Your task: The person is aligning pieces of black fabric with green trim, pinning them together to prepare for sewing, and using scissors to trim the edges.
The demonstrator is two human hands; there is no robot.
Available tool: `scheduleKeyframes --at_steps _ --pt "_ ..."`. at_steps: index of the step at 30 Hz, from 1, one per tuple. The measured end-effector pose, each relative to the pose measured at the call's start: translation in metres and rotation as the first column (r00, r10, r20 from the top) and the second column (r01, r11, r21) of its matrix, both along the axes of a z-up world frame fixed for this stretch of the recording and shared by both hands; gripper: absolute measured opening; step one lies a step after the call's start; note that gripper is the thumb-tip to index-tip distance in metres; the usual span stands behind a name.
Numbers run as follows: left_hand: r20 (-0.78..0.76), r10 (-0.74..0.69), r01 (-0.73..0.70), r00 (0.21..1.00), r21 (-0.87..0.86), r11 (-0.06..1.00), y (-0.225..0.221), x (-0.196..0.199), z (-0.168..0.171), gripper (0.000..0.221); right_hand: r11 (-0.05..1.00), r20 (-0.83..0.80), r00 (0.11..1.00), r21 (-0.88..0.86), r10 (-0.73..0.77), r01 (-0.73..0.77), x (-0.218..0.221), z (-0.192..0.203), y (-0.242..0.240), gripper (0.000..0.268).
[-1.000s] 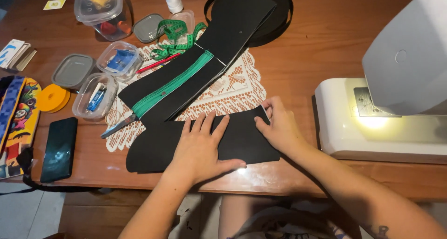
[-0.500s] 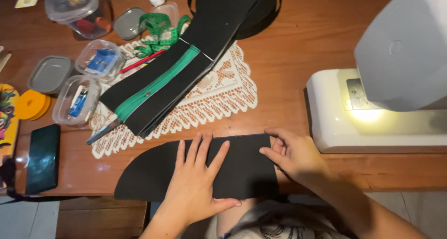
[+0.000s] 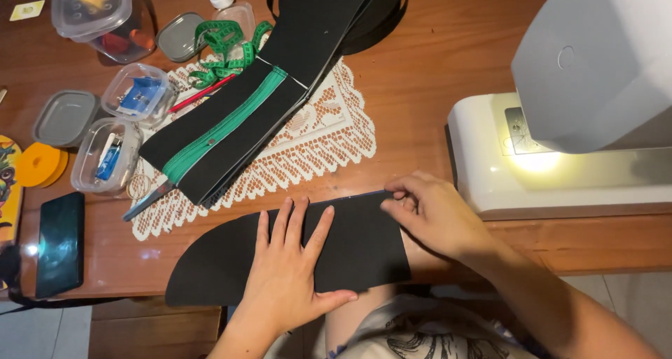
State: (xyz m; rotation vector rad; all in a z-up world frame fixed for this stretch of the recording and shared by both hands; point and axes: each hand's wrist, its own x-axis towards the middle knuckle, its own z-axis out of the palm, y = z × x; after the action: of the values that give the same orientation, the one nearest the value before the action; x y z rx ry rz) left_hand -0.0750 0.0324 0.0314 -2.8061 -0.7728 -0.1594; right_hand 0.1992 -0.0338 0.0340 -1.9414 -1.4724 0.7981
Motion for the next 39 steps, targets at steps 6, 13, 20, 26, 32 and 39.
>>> scheduleKeyframes --at_steps 6,13,20,26,32,39 --pt "0.024 0.009 -0.008 1.000 -0.030 1.000 -0.002 0.001 -0.001 0.135 0.991 -0.064 0.994 -0.106 -0.089 0.082 -0.002 -0.004 0.013 0.022" --pt "0.029 0.027 -0.027 0.999 -0.003 1.000 -0.005 0.000 -0.001 0.135 0.997 0.024 0.997 -0.032 -0.074 0.075 -0.006 -0.009 0.011 0.009" --pt "0.012 0.038 -0.039 0.999 0.028 0.999 -0.006 -0.001 -0.003 0.135 0.990 0.055 0.998 0.138 -0.027 0.020 -0.006 -0.019 0.016 0.007" --pt "0.020 0.034 -0.034 0.999 0.018 0.999 -0.006 -0.002 -0.003 0.130 0.980 0.043 0.998 0.194 -0.050 0.040 -0.008 -0.023 0.014 0.001" --pt "0.061 -0.005 0.008 0.998 -0.055 0.998 -0.004 0.001 0.005 0.126 0.970 0.100 0.995 0.243 -0.018 -0.007 -0.004 -0.030 0.013 0.015" --pt "0.084 -0.071 0.082 0.994 -0.126 0.989 -0.003 0.008 0.010 0.113 0.958 0.164 0.986 0.279 0.023 -0.069 -0.001 -0.036 0.005 0.023"
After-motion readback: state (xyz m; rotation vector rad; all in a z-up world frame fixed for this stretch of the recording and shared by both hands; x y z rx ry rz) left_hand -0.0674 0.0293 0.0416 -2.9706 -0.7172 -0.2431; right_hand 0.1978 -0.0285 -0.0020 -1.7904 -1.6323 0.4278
